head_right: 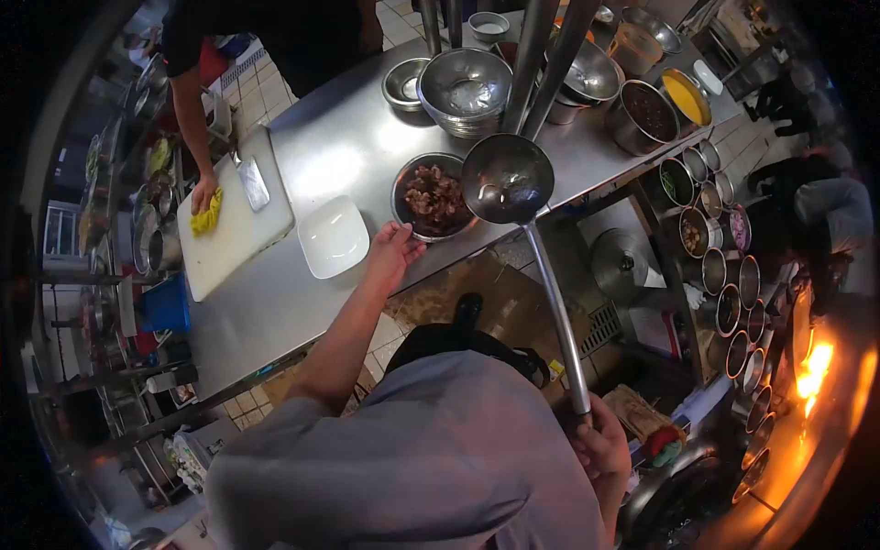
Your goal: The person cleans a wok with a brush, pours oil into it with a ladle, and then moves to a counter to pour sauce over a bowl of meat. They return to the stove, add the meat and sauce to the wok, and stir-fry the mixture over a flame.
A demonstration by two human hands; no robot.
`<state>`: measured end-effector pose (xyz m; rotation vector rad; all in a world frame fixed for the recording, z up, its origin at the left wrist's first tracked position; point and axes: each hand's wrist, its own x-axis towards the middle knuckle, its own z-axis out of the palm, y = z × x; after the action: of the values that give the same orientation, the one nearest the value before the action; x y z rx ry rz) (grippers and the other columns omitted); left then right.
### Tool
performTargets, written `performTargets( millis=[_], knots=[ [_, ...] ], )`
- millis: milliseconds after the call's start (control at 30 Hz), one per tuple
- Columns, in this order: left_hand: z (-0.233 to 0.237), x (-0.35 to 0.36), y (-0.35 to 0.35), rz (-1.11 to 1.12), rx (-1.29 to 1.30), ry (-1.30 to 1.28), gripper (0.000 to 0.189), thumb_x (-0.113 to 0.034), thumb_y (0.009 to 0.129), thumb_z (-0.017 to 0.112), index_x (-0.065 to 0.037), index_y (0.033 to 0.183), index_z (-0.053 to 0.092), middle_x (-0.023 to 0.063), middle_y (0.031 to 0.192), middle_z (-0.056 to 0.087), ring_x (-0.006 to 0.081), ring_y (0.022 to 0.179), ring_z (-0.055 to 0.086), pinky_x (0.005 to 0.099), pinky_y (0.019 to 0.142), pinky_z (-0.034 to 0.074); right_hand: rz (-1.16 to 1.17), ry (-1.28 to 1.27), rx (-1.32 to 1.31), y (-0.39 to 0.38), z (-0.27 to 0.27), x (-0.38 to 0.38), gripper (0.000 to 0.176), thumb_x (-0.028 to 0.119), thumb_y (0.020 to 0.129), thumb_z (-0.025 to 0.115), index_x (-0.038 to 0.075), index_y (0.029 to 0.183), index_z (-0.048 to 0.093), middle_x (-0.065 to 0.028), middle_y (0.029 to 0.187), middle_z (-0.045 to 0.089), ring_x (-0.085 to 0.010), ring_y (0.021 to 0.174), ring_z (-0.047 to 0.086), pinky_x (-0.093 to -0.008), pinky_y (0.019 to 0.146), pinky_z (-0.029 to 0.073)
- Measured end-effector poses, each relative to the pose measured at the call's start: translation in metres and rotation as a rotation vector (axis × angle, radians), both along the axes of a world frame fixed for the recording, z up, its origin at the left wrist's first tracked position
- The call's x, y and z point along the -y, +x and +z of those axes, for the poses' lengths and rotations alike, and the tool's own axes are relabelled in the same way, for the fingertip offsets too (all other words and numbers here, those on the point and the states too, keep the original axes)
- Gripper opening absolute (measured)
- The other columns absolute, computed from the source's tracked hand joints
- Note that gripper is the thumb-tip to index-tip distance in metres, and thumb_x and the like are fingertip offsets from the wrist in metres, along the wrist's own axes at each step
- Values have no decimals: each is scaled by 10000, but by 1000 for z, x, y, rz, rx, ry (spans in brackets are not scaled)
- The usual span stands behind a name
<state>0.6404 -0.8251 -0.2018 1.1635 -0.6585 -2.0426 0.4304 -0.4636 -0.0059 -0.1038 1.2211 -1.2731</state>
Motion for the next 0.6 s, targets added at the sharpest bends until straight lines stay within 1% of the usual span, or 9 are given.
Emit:
performTargets(
  millis=[67,200,300,367,400,433,500,533,600],
  knots=[
    [7,1,1,53,-8,24,156,-140,913,558,-136,827,428,23,826,569,158,694,595,304,651,539,-1,25,5,-2,1,-6,601,176,757,691,13,1268,421,3,617,418,-57,425,347,-183,371,269],
    [-1,6,2,11,4,-5,150,-131,915,551,-141,823,433,28,825,570,164,704,596,310,651,539,-14,96,11,-4,-4,-9,593,156,747,691,10,1256,422,-4,604,411,-67,418,349,-189,367,263],
    [5,5,1,33,-11,-22,109,-169,919,547,-129,891,450,53,887,576,175,710,601,310,649,538,0,60,88,-7,-8,-13,595,148,745,686,5,1257,417,-8,594,411,-72,407,350,-200,361,266],
    [27,-2,3,127,111,35,164,-219,919,542,-112,995,444,79,957,569,179,704,603,307,630,533,-12,35,108,-6,-3,-14,594,141,745,680,1,1258,415,-11,589,409,-75,400,347,-204,361,270],
    [27,-1,7,117,153,8,244,-248,916,538,-99,1069,419,94,1001,556,182,700,606,306,603,527,-20,17,125,-6,-1,-14,593,134,745,674,-2,1260,413,-13,584,408,-77,393,344,-207,361,274],
    [29,2,11,125,158,-2,244,-248,916,538,-99,1069,419,94,1001,556,182,700,606,306,603,527,-12,7,130,-7,-3,-17,593,134,745,674,-2,1260,413,-13,584,408,-77,393,344,-207,361,274],
    [34,5,19,-6,295,-59,237,-238,916,539,-101,1067,418,90,978,559,178,702,607,307,579,521,-41,1,135,-10,-4,-22,601,131,743,674,-15,1262,408,-17,581,409,-73,383,335,-205,362,276],
    [38,7,20,2,295,-60,237,-238,916,539,-101,1067,418,90,978,559,178,702,607,307,579,521,-62,-8,140,-8,2,-19,618,133,740,678,-25,1269,401,-18,583,407,-70,389,344,-202,358,277],
    [46,13,17,-184,330,0,208,-231,918,539,-99,1036,429,83,945,556,173,682,603,299,567,515,-51,-8,116,-14,-5,-24,623,131,738,678,-28,1272,398,-13,587,404,-68,396,348,-200,356,280]
  ],
)
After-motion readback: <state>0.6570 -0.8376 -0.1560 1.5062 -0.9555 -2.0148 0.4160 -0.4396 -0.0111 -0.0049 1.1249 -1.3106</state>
